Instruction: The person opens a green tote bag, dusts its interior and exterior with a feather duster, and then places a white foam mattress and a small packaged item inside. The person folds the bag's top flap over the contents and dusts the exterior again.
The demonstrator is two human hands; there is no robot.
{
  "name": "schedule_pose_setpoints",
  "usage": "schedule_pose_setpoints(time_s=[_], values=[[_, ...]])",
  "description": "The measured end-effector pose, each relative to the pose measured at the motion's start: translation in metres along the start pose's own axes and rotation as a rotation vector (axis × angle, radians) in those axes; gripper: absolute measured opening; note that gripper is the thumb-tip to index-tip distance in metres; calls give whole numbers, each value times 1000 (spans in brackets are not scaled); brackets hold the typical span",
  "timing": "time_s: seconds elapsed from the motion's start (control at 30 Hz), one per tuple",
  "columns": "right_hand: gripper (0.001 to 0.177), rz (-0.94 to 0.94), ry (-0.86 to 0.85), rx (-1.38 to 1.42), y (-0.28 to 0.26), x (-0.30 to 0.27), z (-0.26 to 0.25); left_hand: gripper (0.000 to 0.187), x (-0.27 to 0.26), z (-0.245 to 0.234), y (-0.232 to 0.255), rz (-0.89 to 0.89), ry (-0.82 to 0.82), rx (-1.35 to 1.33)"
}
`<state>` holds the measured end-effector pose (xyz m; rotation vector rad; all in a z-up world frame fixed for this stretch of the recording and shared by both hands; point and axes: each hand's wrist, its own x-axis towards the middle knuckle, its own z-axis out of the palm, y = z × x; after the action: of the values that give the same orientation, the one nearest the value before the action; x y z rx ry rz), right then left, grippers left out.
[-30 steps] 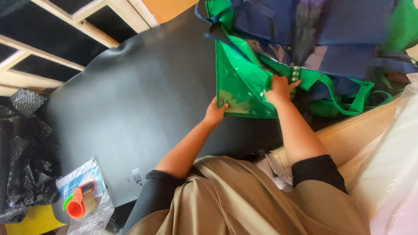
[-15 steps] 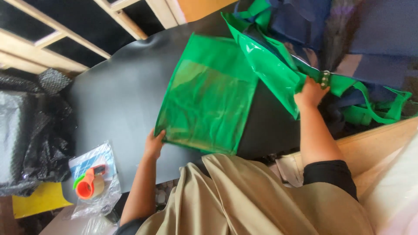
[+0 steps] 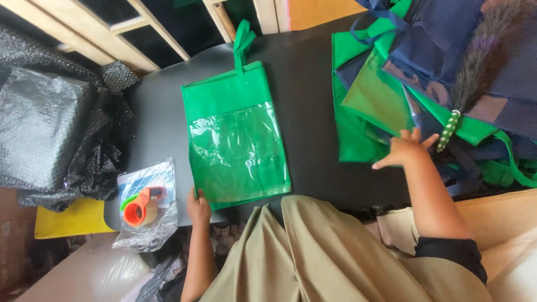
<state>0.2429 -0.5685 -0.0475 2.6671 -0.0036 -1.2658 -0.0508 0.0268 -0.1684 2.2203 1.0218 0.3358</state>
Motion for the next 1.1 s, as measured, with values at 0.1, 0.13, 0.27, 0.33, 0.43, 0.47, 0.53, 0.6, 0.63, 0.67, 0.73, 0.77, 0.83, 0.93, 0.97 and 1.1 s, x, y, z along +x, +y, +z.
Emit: schedule_pose_setpoints(time_s=[0.1, 0.13, 0.27, 0.33, 0.43, 0.47, 0.53, 0.6, 0.63, 0.67, 0.73, 0.77, 0.83, 0.93, 0.97, 1.1], values=[[99, -311, 313, 104, -36, 12, 24, 45, -4, 11, 54, -304, -99, -740], [99, -312, 314, 99, -53, 10, 31, 45, -11, 3, 86, -308, -96, -743], [107, -792, -74, 612, -134, 15, 70, 66, -22, -7, 199, 80, -310, -552], [132, -873, -195, 631, -176, 5, 81, 60, -23, 1, 247, 93, -399, -733], [149, -967, -202, 765, -233, -55, 66, 49, -27, 4, 312, 130, -672, -1255], [132, -836, -86, 740, -250, -84, 55, 49, -31, 0, 328, 151, -814, -1511], [124, -706, 33, 716, -268, -92, 53, 52, -52, -46, 378, 178, -961, -1764], [54, -816, 734, 1149, -271, -48, 69, 50, -95, -136, 429, 107, -1135, -1949], [54, -820, 741, 1148, -259, -51, 50, 50, -78, -139, 400, 115, -1137, -1950], [38, -940, 1133, 1068, -247, -54, 32, 47, -61, -142, 371, 286, -1156, -1976], [23, -1046, 1528, 952, -224, -67, 4, 54, -28, -163, 323, 463, -1169, -1996], [32, -1034, 1654, 912, -214, -78, -7, 49, -13, -180, 305, 407, -1006, -2095], [41, -1026, 1785, 866, -197, -80, -11, 45, 4, -196, 271, 359, -836, -2187], [34, -961, 1772, 613, -185, -61, 11, 31, 18, -181, 213, 96, -417, -2355], [44, -939, 1726, 554, -185, -59, 19, 33, 27, -169, 188, 33, -262, -2141], [74, -860, 1503, 373, -192, -38, 65, 35, 60, -98, 63, -302, 13, -1876]])
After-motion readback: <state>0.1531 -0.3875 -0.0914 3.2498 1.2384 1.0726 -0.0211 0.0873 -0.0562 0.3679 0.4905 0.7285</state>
